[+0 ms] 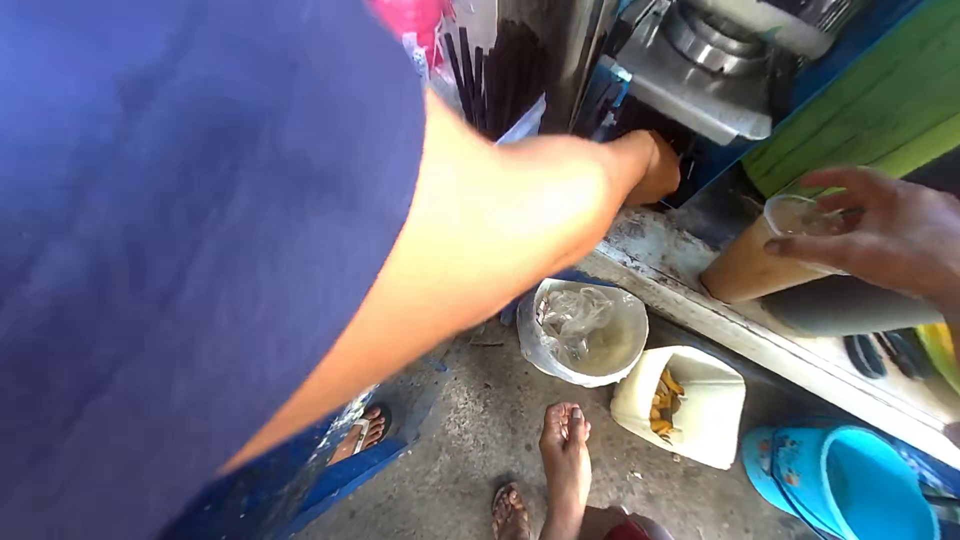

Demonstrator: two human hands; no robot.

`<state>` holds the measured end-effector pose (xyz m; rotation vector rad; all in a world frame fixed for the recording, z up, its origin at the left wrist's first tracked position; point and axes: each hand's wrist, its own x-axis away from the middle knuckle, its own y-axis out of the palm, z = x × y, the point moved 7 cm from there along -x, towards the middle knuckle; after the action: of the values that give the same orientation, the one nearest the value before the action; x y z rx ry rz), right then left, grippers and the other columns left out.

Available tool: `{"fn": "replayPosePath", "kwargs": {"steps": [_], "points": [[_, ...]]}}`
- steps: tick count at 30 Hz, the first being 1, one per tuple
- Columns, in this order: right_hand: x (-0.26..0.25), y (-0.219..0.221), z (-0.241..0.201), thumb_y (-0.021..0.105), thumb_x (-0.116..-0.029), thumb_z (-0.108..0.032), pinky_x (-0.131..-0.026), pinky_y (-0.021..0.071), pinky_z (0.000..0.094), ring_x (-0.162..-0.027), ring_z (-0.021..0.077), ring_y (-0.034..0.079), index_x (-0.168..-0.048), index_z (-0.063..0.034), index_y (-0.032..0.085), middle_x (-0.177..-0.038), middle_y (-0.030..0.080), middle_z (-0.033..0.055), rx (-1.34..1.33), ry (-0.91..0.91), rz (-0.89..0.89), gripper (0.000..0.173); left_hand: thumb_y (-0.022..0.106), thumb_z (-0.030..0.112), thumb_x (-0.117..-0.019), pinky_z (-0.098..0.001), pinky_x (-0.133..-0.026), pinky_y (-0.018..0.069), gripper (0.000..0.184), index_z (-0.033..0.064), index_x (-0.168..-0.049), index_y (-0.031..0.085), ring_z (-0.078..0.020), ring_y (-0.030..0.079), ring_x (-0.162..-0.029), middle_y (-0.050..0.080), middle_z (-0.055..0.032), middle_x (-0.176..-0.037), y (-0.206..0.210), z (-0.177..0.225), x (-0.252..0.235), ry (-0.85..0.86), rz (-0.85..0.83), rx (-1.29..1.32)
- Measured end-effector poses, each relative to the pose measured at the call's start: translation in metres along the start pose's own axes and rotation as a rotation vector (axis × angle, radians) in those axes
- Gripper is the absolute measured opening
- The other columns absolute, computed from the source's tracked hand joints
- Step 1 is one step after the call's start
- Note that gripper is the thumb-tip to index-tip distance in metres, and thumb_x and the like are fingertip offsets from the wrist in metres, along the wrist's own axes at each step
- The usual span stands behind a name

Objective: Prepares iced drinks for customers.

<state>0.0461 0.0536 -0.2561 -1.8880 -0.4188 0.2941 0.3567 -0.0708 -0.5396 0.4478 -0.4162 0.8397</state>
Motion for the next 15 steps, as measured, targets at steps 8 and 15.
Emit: {"fn": "replayPosePath", "kwargs": {"steps": [8,15], "points": [[0.016,-0.011,-0.02,0.09,-0.0802,-0.029,-0.082,0.0511,0.0696,-0.101,0.0453,0.066,-0.146,-0.0132,0.052,-0.125,0.066,0.023,-0.054,-0.021,-0.064,0.078,0.049,0.005,-0.105,-0.0257,-0.074,0.0574,0.018,-0.0075,-0.115,0.058,-0.0099,0.065,-0.076,0.062,-0.0088,-0.087,-0.001,0.034,0.026,-0.081,0.03,-0.072],[0.04,-0.05,-0.043,0.09,-0.0766,-0.029,-0.086,0.0512,0.0655,-0.103,0.0419,0.065,-0.146,-0.011,0.053,-0.123,0.065,0.0244,-0.094,-0.04,-0.128,0.081,0.045,0.009,-0.1065,-0.0323,-0.087,0.0565,0.031,-0.0124,-0.126,0.056,-0.0162,0.066,-0.096,0.064,-0.0174,-0.109,0.062,0.163,0.039,-0.021,-0.258,-0.035]]}}
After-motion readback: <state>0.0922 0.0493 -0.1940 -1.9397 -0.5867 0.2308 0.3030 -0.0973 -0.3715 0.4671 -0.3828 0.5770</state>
